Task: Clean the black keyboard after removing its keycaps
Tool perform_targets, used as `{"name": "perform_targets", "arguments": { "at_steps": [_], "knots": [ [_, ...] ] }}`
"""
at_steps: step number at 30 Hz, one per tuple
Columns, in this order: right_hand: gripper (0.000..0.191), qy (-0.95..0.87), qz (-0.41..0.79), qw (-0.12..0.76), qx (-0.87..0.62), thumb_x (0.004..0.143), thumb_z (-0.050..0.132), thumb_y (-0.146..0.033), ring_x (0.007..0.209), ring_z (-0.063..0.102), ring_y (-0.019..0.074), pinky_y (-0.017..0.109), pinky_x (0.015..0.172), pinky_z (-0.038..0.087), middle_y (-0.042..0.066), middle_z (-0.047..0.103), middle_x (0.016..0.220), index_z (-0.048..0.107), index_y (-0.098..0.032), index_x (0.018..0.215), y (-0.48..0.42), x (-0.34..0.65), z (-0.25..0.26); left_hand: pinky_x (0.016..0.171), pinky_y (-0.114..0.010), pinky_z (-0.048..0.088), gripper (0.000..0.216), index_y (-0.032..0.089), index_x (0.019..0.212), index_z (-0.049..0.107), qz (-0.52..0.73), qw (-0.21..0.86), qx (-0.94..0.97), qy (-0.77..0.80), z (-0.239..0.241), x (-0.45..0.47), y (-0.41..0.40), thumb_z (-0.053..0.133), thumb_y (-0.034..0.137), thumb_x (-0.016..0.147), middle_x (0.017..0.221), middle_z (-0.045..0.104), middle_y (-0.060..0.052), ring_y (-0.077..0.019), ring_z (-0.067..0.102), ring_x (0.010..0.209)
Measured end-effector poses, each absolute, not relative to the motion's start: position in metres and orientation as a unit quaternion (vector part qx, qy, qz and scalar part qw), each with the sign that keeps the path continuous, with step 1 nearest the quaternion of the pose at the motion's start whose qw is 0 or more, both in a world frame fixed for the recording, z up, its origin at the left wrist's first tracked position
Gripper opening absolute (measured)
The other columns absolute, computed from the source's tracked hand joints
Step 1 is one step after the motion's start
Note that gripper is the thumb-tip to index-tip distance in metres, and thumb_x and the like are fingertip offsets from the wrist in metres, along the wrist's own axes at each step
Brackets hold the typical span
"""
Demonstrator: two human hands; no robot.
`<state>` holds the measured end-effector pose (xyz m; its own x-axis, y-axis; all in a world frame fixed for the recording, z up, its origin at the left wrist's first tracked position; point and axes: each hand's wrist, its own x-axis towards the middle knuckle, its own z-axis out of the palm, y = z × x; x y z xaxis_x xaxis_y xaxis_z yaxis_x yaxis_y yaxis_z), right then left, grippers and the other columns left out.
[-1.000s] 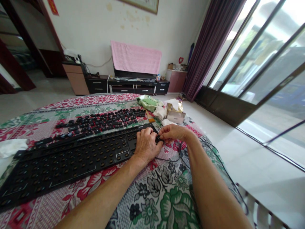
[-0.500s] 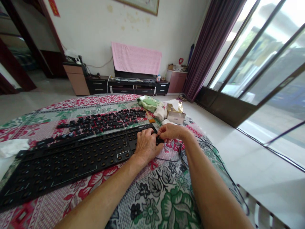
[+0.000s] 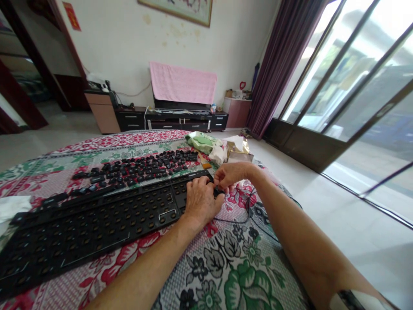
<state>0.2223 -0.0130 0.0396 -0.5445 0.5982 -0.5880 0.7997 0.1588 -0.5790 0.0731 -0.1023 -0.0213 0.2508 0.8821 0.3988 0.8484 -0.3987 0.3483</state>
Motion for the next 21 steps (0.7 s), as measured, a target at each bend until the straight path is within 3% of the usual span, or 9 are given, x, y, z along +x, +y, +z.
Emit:
{"name": "perform_targets", "arguments": {
  "at_steps": [7, 21],
  "knots": [
    [0.008, 0.744, -0.426, 0.065, 0.511, 0.068, 0.059, -0.018, 0.051, 0.057, 0.0093, 0.021, 0.051, 0.046, -0.003, 0.061, 0.057, 0.058, -0.016, 0.075, -0.027, 0.222, 0.038, 0.089, -0.039, 0.036, 0.031, 0.021, 0.093, 0.070, 0.257, 0.030, 0.784, 0.565, -0.020, 0.074, -0.103, 0.054, 0.042, 0.076, 0.113, 0.059, -0.006, -0.0241, 0.049, 0.104],
    [0.014, 0.657, -0.545, -0.108, 0.509, 0.066, 0.060, -0.017, 0.053, 0.056, 0.0093, 0.025, 0.054, 0.053, -0.002, 0.060, 0.066, 0.060, -0.018, 0.080, -0.043, 0.235, 0.014, 0.087, -0.041, 0.035, 0.035, 0.017, 0.095, 0.066, 0.248, 0.011, 0.803, 0.543, -0.023, 0.077, -0.104, 0.049, 0.044, 0.080, 0.108, 0.060, -0.008, -0.0261, 0.048, 0.103]
  ]
}}
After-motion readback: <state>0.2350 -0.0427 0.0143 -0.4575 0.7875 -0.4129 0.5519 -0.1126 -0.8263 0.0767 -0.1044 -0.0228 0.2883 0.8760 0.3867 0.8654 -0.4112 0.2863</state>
